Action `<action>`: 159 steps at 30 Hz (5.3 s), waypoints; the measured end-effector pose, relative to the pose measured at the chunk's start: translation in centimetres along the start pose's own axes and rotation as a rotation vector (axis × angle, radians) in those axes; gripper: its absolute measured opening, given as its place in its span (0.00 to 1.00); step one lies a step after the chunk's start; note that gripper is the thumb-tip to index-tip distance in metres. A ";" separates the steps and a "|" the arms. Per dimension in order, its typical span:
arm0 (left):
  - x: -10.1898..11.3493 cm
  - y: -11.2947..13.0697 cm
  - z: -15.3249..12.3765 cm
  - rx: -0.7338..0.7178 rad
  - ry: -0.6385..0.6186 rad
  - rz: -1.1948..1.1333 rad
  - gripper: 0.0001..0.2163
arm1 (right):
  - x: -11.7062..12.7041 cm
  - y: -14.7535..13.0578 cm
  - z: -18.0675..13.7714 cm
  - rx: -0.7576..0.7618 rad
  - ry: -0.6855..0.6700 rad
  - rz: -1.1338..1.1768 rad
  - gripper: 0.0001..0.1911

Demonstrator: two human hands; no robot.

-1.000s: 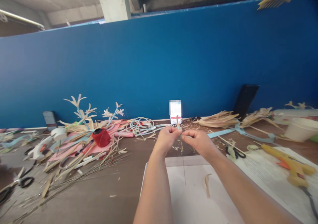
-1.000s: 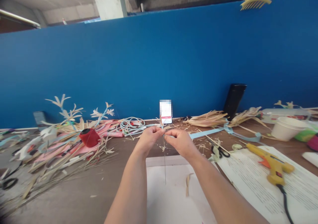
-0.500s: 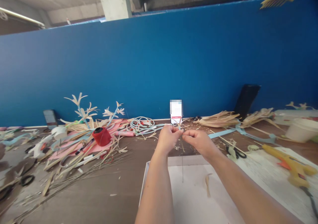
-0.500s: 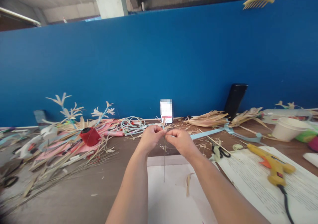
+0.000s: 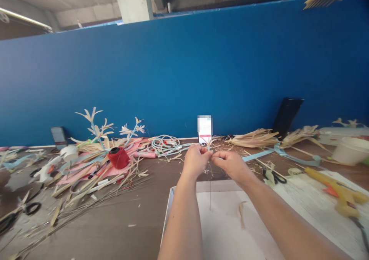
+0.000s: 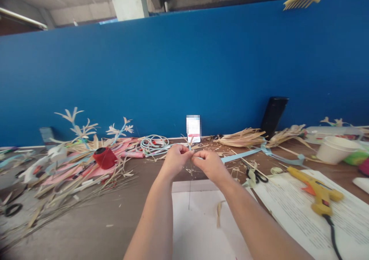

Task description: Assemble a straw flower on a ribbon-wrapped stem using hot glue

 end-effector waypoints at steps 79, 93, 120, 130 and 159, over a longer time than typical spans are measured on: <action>0.2 0.2 0.0 -0.031 -0.004 0.022 0.10 | 0.4 -0.4 0.2 0.001 0.049 -0.011 0.12; 0.1 -0.2 -0.4 0.105 -0.147 -0.276 0.21 | 0.8 0.2 -0.2 -0.169 0.090 0.223 0.16; -0.4 0.7 -0.5 -0.071 -0.144 -0.286 0.11 | 1.4 0.2 0.0 -0.132 0.140 0.151 0.13; -1.0 0.2 -0.6 0.021 -0.299 -0.424 0.15 | 1.4 -0.1 0.2 -0.020 0.213 0.180 0.13; -0.7 0.4 -0.4 -0.070 -0.159 -0.379 0.11 | 0.9 0.3 0.1 -0.041 0.176 0.098 0.15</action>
Point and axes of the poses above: each hand's wrist, its own z-axis towards the middle knuckle, its own x-axis out of the back of the hand, y = z × x, the point moved 6 cm from there along z, towards the middle knuckle, and after that the axes turned 15 degrees about x, right-handed, at the moved point
